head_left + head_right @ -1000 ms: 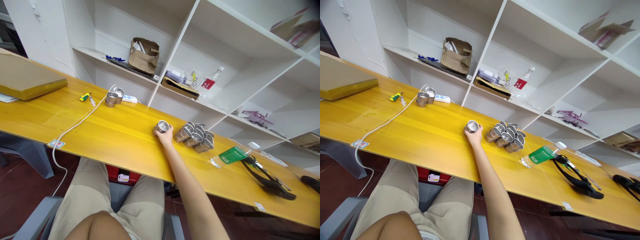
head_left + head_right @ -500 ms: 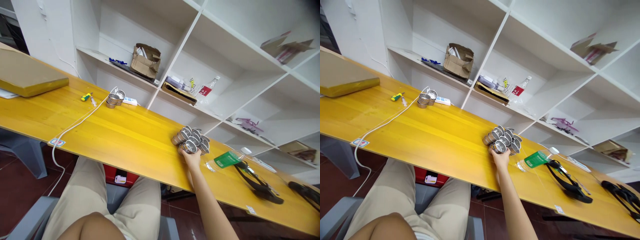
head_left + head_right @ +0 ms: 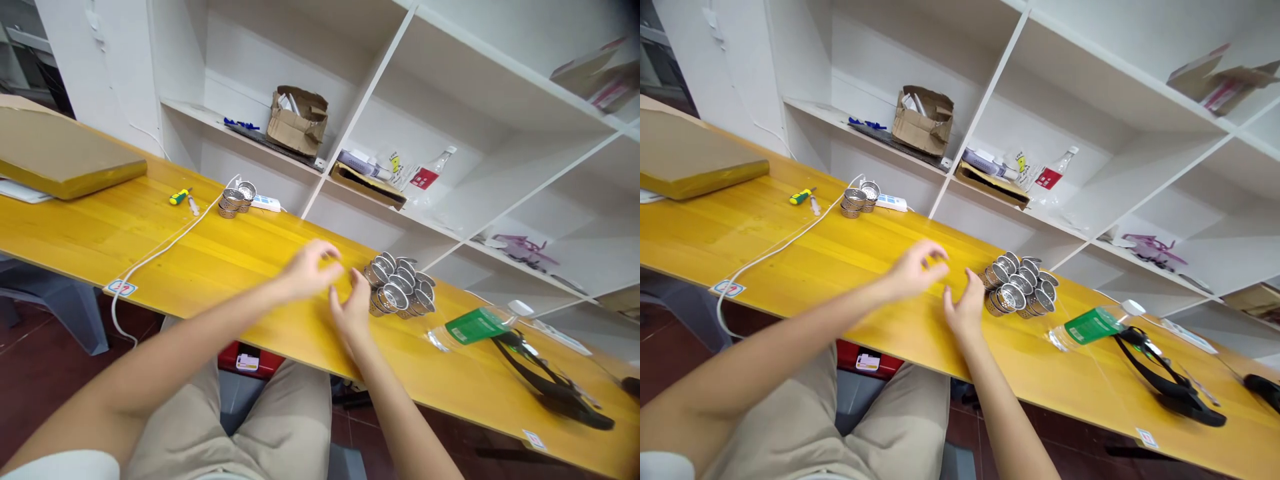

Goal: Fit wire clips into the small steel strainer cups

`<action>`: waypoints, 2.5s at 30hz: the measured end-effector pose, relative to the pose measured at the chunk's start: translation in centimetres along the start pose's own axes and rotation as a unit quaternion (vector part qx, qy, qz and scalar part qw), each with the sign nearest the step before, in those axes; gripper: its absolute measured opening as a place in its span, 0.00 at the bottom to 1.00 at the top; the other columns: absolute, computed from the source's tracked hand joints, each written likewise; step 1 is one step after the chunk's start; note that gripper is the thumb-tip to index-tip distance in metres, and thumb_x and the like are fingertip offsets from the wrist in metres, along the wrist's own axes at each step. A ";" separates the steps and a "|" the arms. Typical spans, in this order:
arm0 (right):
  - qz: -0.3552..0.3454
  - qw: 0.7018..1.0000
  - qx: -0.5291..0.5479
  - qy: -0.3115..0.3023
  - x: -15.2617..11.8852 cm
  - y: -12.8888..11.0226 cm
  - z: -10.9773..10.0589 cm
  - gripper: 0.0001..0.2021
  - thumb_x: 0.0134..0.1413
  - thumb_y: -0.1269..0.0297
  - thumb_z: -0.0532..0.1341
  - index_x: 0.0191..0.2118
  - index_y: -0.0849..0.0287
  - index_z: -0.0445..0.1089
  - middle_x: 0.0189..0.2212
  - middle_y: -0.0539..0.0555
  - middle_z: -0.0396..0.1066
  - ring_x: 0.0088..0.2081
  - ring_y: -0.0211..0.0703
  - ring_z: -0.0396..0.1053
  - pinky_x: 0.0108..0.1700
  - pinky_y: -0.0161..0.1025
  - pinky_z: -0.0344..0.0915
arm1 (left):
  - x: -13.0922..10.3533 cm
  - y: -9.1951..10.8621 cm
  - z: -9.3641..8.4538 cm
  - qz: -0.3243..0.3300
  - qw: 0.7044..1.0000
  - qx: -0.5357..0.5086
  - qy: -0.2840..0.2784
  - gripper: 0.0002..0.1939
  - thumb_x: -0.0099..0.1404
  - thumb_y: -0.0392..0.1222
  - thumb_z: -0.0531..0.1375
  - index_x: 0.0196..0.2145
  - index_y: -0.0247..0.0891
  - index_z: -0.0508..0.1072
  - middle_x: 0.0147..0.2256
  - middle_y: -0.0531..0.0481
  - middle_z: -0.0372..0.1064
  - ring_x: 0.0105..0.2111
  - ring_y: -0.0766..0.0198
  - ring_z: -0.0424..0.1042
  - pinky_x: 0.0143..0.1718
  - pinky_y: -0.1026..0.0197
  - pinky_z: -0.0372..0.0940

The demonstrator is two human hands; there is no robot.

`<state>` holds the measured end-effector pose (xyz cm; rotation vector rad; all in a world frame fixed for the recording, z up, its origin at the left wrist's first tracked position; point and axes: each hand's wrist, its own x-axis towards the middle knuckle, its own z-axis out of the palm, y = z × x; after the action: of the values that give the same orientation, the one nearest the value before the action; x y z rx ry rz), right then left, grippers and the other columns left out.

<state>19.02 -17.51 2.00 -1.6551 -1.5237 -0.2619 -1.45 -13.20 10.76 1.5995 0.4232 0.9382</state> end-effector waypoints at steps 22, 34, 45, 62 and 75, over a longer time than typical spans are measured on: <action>-0.064 0.988 0.129 -0.057 6.1 -3.7 12.8 0.23 0.61 0.61 0.59 0.60 0.62 0.64 0.48 0.64 0.73 0.51 0.54 0.70 0.58 0.53 0.67 | 5.2 -5.8 -22.4 -0.045 0.698 0.705 0.117 0.19 0.67 0.42 0.55 0.52 0.36 0.74 0.55 0.35 0.71 0.58 0.41 0.66 0.60 0.39 0.58; 0.005 0.966 0.251 -0.063 6.1 -5.3 10.6 0.15 0.55 0.56 0.65 0.47 0.55 0.74 0.48 0.57 0.76 0.52 0.50 0.73 0.55 0.46 0.70 | 4.0 -8.2 -8.3 0.148 0.849 0.506 0.027 0.32 0.59 0.36 0.63 0.61 0.38 0.67 0.69 0.37 0.54 0.67 0.45 0.59 0.65 0.45 0.62; 0.065 0.964 0.259 0.008 6.5 -5.2 10.1 0.17 0.54 0.46 0.66 0.34 0.56 0.74 0.43 0.57 0.75 0.45 0.47 0.73 0.48 0.42 0.70 | 3.8 -11.2 -10.6 0.076 0.890 0.430 0.132 0.30 0.64 0.49 0.64 0.61 0.39 0.67 0.63 0.40 0.64 0.63 0.48 0.67 0.66 0.48 0.61; 0.036 0.980 0.181 -0.073 6.0 -5.4 9.4 0.18 0.54 0.44 0.65 0.29 0.55 0.76 0.34 0.53 0.77 0.31 0.42 0.70 0.40 0.40 0.68 | 2.4 -9.2 -7.9 0.187 0.863 0.466 0.056 0.49 0.61 0.37 0.61 0.74 0.37 0.43 0.72 0.36 0.45 0.73 0.46 0.46 0.73 0.44 0.49; -0.045 0.969 0.193 -0.147 5.5 -5.4 9.6 0.18 0.59 0.48 0.64 0.25 0.56 0.70 0.53 0.62 0.72 0.55 0.52 0.70 0.61 0.48 0.63 | 3.4 -12.0 -9.0 0.089 0.904 0.417 0.042 0.35 0.56 0.44 0.66 0.60 0.35 0.66 0.56 0.37 0.70 0.57 0.46 0.71 0.61 0.46 0.66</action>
<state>11.85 -7.53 2.02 -1.3565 -1.7432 0.2333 -3.57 -1.80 0.61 2.4087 0.8242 1.0304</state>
